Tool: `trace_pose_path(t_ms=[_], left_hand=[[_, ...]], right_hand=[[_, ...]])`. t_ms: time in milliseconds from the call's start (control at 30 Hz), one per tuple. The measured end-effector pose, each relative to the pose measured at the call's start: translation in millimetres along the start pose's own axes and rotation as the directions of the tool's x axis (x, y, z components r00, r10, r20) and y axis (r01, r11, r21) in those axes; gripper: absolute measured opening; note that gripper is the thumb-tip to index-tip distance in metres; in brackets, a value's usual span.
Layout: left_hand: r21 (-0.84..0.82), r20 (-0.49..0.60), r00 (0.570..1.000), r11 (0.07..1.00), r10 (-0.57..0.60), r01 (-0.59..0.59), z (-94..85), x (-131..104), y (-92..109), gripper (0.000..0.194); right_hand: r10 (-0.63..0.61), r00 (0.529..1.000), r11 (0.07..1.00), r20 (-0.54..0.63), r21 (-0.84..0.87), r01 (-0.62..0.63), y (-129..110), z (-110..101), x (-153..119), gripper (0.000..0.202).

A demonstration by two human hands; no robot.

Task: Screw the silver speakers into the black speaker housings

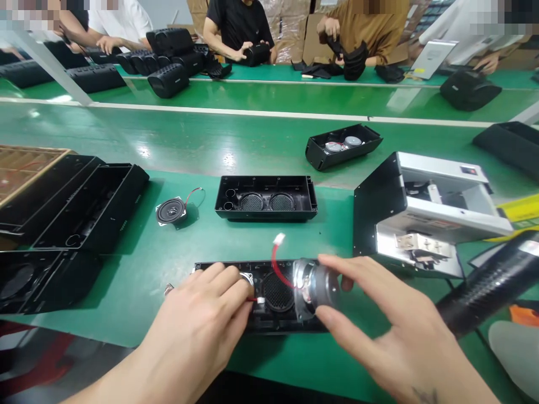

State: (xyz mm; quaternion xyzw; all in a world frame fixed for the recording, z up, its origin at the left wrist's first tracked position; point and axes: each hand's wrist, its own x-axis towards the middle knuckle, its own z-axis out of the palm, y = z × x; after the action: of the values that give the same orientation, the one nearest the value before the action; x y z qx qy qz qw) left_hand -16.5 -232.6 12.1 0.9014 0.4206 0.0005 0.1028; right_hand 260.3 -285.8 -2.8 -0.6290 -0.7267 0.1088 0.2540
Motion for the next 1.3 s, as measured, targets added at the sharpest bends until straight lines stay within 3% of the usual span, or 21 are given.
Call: trace_pose_path(t_ms=[100, 200, 500, 733, 1300], left_hand=[[-0.103, -0.210, 0.977, 0.995, -0.031, 0.010, 5.3, -23, -11, 0.025], [-0.168, -0.252, 0.968, 0.985, -0.018, -0.025, 12.4, -36, -19, 0.024], [-0.109, -0.152, 0.986, 0.990, 0.067, -0.084, 19.4, -34, -37, 0.024], [-0.055, -0.100, 0.981, 0.984, 0.165, -0.171, 16.7, -21, -47, 0.012], [-0.114, -0.219, 0.960, 0.972, 0.177, -0.205, 21.9, -23, -49, 0.012]], right_hand=[[-0.284, 0.957, 0.958, 0.051, -0.030, 0.286, -13, 12, 10, 0.036], [-0.361, 0.926, 0.926, 0.108, -0.074, 0.370, -23, 25, 16, 0.032], [-0.353, 0.920, 0.892, 0.169, -0.234, 0.386, -31, 50, 22, 0.039], [-0.308, 0.940, 0.917, 0.146, -0.219, 0.334, -34, 56, 18, 0.036], [-0.276, 0.954, 0.929, 0.118, -0.221, 0.296, -34, 61, 14, 0.033]])
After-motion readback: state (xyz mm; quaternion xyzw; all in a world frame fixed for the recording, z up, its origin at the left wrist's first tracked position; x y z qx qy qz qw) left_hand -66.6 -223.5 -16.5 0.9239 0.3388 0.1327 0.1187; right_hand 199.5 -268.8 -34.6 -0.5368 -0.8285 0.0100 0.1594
